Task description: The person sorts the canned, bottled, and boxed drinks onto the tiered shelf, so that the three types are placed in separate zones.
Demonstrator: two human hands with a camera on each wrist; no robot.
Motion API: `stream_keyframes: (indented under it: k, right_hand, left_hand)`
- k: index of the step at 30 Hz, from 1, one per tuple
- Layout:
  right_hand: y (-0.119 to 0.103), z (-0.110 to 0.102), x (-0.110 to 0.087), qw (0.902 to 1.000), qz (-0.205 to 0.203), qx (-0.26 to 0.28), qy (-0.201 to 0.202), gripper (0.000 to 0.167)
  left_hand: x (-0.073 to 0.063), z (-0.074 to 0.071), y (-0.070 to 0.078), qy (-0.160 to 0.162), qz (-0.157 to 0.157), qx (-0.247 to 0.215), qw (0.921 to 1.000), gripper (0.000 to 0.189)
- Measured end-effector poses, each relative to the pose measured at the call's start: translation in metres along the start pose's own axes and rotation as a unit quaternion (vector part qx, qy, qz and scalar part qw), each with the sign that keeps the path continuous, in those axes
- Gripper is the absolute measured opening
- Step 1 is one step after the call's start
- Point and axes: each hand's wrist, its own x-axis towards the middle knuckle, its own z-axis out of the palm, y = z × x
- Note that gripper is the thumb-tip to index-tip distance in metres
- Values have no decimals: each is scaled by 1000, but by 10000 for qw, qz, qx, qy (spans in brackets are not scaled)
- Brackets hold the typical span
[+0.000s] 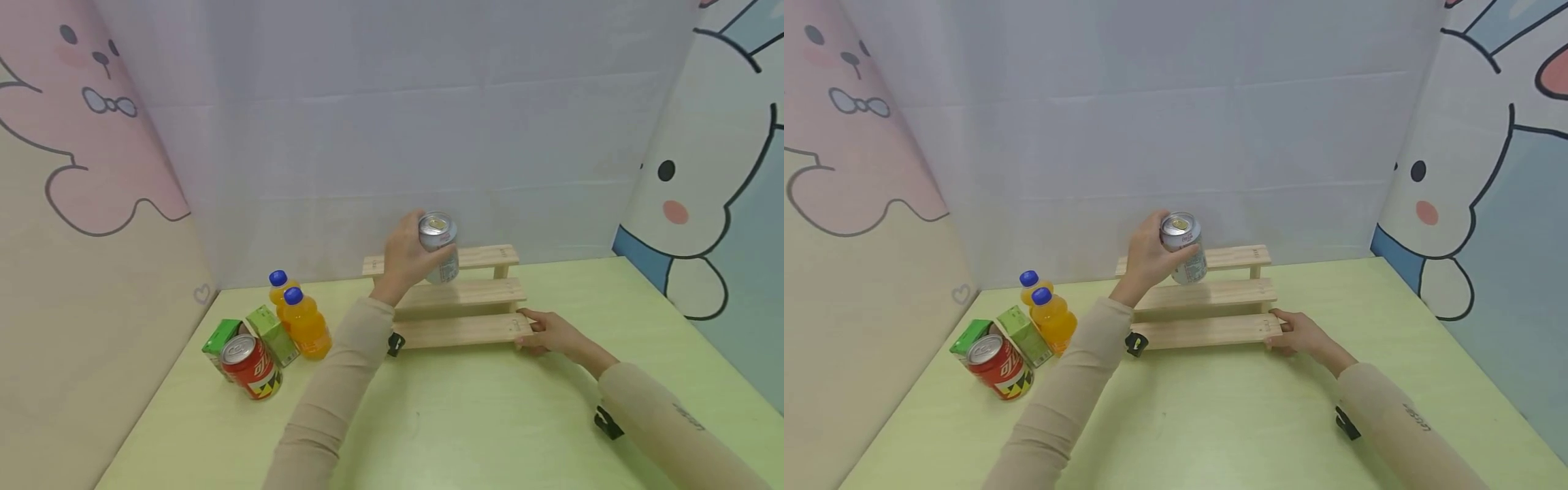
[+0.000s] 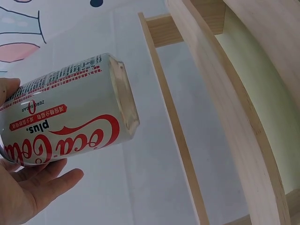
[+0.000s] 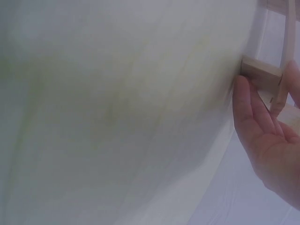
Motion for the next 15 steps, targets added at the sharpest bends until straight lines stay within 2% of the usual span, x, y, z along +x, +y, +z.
stream_keyframes:
  k: [9,15]
  right_hand:
    - [2,-3,1,10000,59,-41,-21,78]
    - [4,-3,3,10000,37,-25,-30,78]
  left_hand:
    - [13,6,14,-179,-19,0,9998,65]
    - [24,16,20,-217,-28,201,9996,66]
